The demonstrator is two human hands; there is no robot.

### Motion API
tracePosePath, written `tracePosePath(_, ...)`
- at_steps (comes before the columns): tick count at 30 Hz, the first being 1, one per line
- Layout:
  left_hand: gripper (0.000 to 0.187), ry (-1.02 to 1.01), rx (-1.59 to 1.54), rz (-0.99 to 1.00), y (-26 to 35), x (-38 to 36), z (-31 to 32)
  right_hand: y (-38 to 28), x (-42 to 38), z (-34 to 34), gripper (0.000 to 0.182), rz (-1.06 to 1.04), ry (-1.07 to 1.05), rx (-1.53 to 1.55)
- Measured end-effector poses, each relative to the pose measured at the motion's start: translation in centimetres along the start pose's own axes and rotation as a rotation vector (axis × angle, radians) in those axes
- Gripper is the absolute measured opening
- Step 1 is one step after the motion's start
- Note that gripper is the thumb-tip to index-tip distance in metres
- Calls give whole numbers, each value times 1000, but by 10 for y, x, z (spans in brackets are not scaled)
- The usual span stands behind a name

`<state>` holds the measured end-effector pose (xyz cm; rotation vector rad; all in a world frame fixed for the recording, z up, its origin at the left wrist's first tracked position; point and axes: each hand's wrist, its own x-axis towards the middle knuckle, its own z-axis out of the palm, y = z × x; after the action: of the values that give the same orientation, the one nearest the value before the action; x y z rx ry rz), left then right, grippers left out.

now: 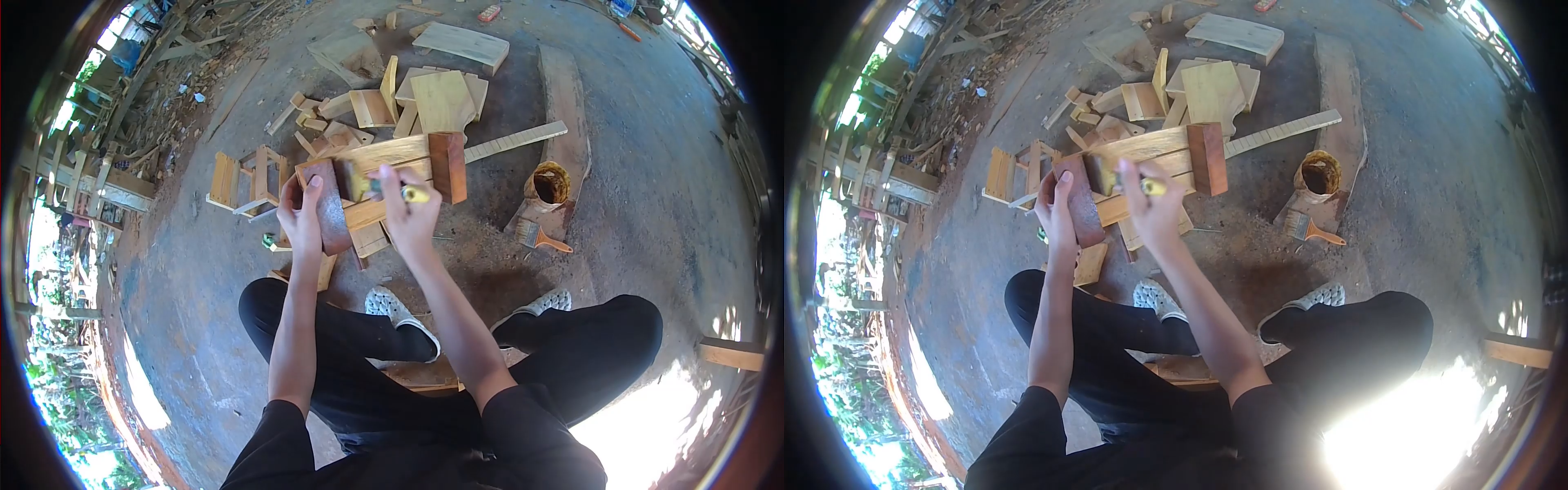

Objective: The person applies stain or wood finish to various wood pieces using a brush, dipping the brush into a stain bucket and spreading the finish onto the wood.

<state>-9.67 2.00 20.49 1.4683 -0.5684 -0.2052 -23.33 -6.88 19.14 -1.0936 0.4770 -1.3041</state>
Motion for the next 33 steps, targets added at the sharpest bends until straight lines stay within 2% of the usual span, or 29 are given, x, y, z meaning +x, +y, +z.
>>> tracePosePath(1, 46, -1, -1, 0, 0, 0, -2, 4, 10, -9, 31, -103, 2, -93)
tracePosePath(5, 47, -50, -45, -25, 0, -2, -9, -3, 42, -50, 30, -67, 135, -79)
tracePosePath(7, 48, -57, -41, -9, -1, -4, -11, -5, 53, -66, 27, -181, 268, -339)
tracePosePath(8, 51, -82, -2, 18, -2, -5, -12, -5, 54, -73, 27, -182, 269, -340)
tracePosePath(10, 55, -111, 38, 49, 0, -5, -10, 1, 57, -82, 18, -512, 251, -756)
tracePosePath(12, 53, -119, 93, 104, 0, -7, -6, 14, 46, -72, 18, -488, 161, -726)
tracePosePath(14, 52, -125, 99, 97, 0, -7, -2, 7, 30, -47, 17, -558, 120, -702)
tracePosePath(18, 51, -117, 96, 69, 3, -6, 1, -12, 8, -13, 19, -414, 27, -510)
tracePosePath(20, 52, -107, 55, 46, 4, -4, 1, -11, 4, 3, 25, -10, 81, 74)
tracePosePath(22, 52, -90, 14, 21, 10, -6, 0, -13, 13, -6, 31, 6, 65, 136)
tracePosePath(24, 50, 3, -29, -147, 19, -9, 1, -6, 28, -24, 33, 79, 18, 38)
tracePosePath(28, 51, 39, -32, -138, 8, -2, -5, 2, 53, -64, 27, 2, 100, -158)
tracePosePath(31, 48, 23, -87, -82, -2, 1, -6, 1, 59, -84, 19, -309, 223, -807)
tracePosePath(32, 47, 29, -73, -61, -5, 1, -6, 3, 56, -80, 19, -311, 224, -805)
tracePosePath(33, 46, 34, -59, -42, -6, 1, -4, 11, 53, -72, 20, -418, 154, -767)
